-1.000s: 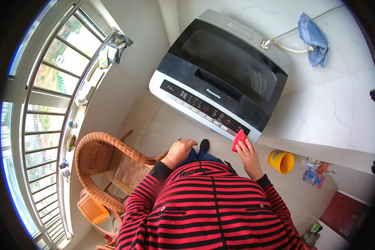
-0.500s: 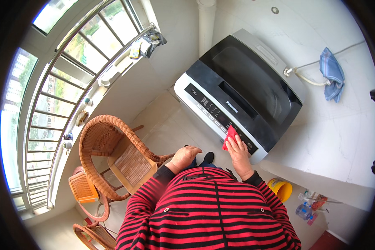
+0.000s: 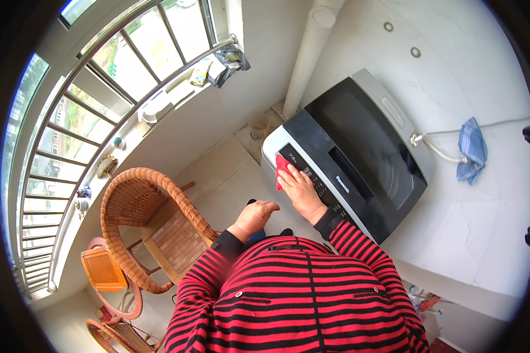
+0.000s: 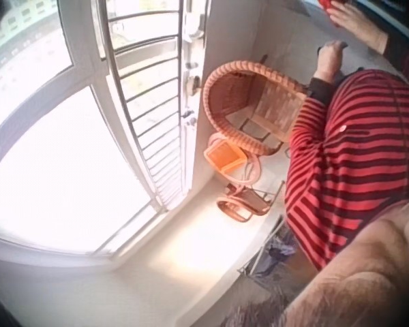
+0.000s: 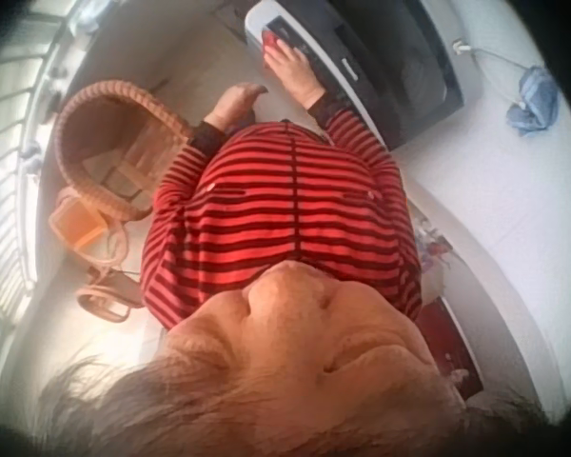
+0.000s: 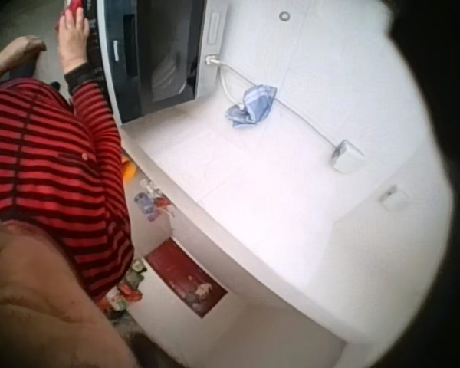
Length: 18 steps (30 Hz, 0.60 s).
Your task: The person wipes the top of a washing machine with a red cloth, then moves to the balcony to wipe the metal railing and window frame. The person uses the cloth to clean the surfaces in a repetitive wiping motion.
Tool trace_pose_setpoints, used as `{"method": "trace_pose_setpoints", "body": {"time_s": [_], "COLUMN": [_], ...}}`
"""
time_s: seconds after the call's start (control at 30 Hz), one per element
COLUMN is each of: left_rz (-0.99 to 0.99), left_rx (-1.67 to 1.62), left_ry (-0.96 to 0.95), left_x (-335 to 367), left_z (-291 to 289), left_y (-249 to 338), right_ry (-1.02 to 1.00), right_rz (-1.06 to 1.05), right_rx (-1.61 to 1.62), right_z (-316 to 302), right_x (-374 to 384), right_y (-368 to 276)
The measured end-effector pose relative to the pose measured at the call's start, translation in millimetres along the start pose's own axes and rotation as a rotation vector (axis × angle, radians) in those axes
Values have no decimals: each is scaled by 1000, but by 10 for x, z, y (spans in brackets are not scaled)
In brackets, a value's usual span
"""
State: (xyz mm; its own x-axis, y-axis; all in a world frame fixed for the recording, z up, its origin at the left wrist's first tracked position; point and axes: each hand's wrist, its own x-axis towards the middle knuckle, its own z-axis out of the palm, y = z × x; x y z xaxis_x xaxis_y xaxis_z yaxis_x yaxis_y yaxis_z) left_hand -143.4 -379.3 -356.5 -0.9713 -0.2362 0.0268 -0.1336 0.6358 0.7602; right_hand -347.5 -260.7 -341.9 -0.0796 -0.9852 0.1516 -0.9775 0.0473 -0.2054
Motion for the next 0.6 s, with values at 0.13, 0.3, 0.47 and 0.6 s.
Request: {"method": "trace_pose_setpoints", "body": {"time_s": [0.13,0.3,0.47,0.6], "left_rz": [-71,-79,-36,-83], "left_rx": [-20,-24,-20,-48], "left_ry": [78,48,1,-60], "left_x": [127,245,366,561], "left_z": [-223,-365,-442,-607], "left_y": [-249,-402,-523,-584], "right_ry": [26,162,219,258], "right_rz": [-118,1,231,317], "right_rx": [-45,-115,-127,-135], "right_z": [84,-48,-227,-305], "right_x": [681,1192,1382,1457], "right_y": [233,969,1622,1828]}}
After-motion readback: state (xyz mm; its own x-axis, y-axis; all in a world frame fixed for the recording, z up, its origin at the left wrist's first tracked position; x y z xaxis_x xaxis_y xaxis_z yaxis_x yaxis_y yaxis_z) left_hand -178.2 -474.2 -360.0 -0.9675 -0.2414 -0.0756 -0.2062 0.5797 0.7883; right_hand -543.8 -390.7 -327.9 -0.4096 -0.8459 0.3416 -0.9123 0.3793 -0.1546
